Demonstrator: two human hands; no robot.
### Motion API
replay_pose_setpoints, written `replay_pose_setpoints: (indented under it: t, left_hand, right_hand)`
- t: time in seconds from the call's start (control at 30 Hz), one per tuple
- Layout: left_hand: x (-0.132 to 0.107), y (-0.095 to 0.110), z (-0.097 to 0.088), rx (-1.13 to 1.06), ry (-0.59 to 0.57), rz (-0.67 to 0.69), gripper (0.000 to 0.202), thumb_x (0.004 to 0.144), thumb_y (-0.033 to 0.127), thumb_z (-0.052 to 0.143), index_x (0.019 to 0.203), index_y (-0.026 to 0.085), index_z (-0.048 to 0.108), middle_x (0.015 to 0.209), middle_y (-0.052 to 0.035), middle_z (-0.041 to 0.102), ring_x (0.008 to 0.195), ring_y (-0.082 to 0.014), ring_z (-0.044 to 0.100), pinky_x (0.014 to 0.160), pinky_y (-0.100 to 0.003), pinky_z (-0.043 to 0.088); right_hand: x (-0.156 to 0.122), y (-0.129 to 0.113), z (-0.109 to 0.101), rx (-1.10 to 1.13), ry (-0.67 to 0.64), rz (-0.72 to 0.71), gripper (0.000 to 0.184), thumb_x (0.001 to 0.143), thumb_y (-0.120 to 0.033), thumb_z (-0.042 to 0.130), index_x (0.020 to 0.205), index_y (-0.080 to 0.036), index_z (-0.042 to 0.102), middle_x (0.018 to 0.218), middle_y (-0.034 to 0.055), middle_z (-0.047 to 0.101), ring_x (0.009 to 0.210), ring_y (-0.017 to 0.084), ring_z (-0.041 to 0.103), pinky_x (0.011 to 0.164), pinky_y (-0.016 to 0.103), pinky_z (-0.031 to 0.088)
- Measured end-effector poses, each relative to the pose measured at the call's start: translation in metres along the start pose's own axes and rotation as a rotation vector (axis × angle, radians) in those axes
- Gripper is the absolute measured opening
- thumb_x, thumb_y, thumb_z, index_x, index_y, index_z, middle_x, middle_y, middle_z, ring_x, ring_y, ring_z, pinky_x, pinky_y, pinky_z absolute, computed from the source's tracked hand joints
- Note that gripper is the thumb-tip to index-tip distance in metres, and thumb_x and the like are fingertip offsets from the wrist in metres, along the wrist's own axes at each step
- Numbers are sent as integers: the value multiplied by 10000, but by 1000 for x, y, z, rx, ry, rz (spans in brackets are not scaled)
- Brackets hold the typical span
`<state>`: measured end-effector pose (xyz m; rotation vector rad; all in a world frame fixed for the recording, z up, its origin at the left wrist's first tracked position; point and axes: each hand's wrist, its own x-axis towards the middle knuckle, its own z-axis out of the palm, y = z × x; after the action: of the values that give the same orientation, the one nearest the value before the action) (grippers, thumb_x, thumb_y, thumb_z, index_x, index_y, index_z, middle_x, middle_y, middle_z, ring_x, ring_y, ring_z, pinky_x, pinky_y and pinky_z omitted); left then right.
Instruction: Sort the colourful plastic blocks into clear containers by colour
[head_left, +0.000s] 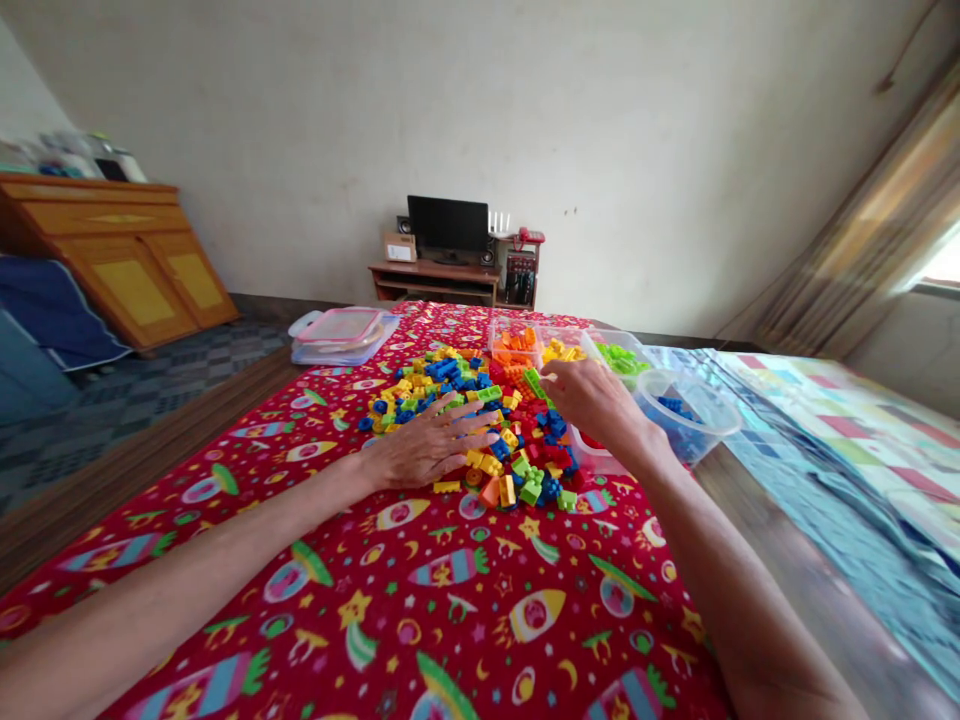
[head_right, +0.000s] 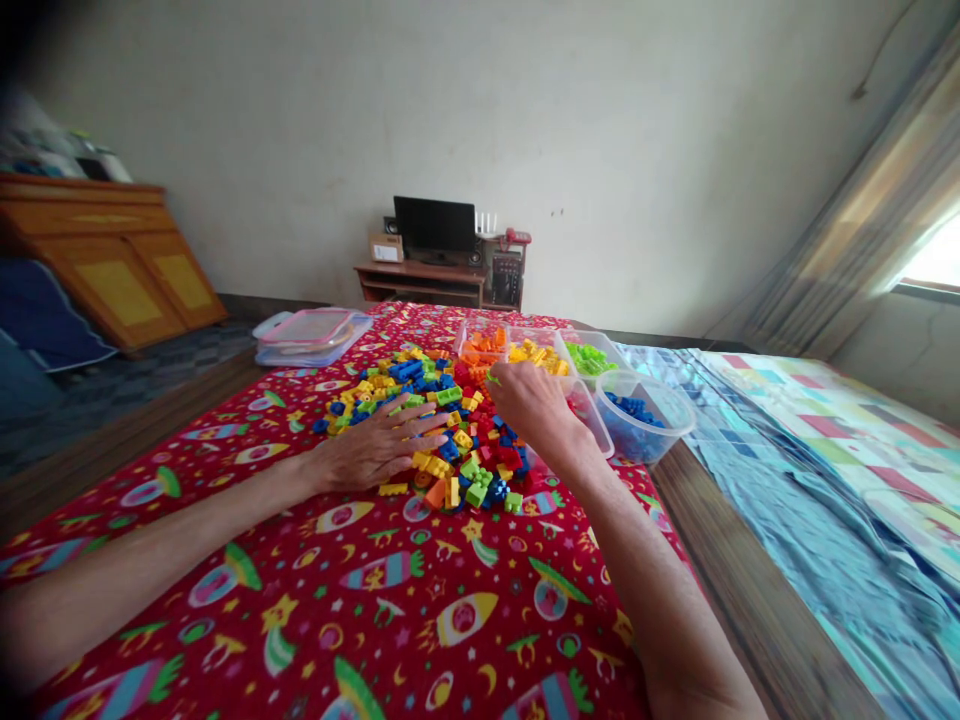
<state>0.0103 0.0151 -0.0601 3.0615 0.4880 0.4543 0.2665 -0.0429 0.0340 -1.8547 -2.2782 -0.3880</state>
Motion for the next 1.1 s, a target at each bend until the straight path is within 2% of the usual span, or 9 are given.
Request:
replay_pose_setpoints:
  t: [0.1,0.17,0.23,0.37,0.43,0.53,0.77,0.93,1.1]
  left_hand:
    - [14,6,-2,-19,130,-175,452,976,297,325,1426,308,366,1531,-28,307,1429,-245,198,1162,-520,62]
    - [22,22,-3,-29,235,-244,475,983,279,280,1456,246,311,1552,-68,246,1434,-249,178,1163,-519,78]
    - [30,47,-2,-29,239,-137,478,974,254,307,1450,217,323,1542,-92,267,1433,-245,183,1167,-507,96]
    - [40,95,9,-25,-2,287,404,926,316,477,1328,351,483,1430,1,473,1394,-218,297,1179,-510,64]
    - [41,103,17,5,-15,307,360,923,275,486,1277,312,540,1353,-8,557,1369,-198,344,1186,-469,109]
    - [41,89,22,61,23,195,358,903,192,498,1238,296,573,1335,-9,571,1363,-219,351,1177,-478,136]
    - [29,33,8,159,60,-41,343,921,249,472,1252,260,565,1445,-24,453,1375,-252,317,1171,-496,113]
    - [17,5,0,112,147,-245,379,959,381,387,1260,236,564,1414,-69,486,1301,-230,434,1115,-453,296]
    - [7,-26,-10,49,268,-313,427,948,431,368,1114,170,663,1284,-106,596,1186,-233,543,1014,-385,428]
  right_hand:
    - [1,2,2,14,21,9,321,925,-225,352,941,-155,664,760,93,657,586,135,507,537,262,279]
    - [2,4,3,12,30,19,313,927,-237,361,971,-158,661,781,96,662,607,141,520,544,263,288]
    - [2,5,4,14,39,22,315,934,-246,360,1017,-164,652,811,99,669,646,154,543,559,265,303]
    - [1,4,5,8,31,28,333,944,-253,344,1086,-166,633,837,109,671,677,168,570,579,270,334]
    - [1,2,4,-7,11,26,344,945,-238,330,1076,-160,639,819,113,669,661,170,572,581,272,342]
    - [0,-1,2,-17,-8,22,357,946,-218,312,1028,-150,652,818,124,669,661,180,576,590,278,349]
    - [1,-5,6,-86,-31,-35,334,934,-170,305,938,-138,637,787,111,656,622,157,542,562,267,302]
    - [3,-10,14,-87,-59,-36,296,902,-144,341,877,-135,635,728,92,641,561,133,499,527,267,263]
    - [5,-22,27,-30,-83,-78,306,902,-140,336,873,-143,640,744,88,650,578,146,526,514,270,263]
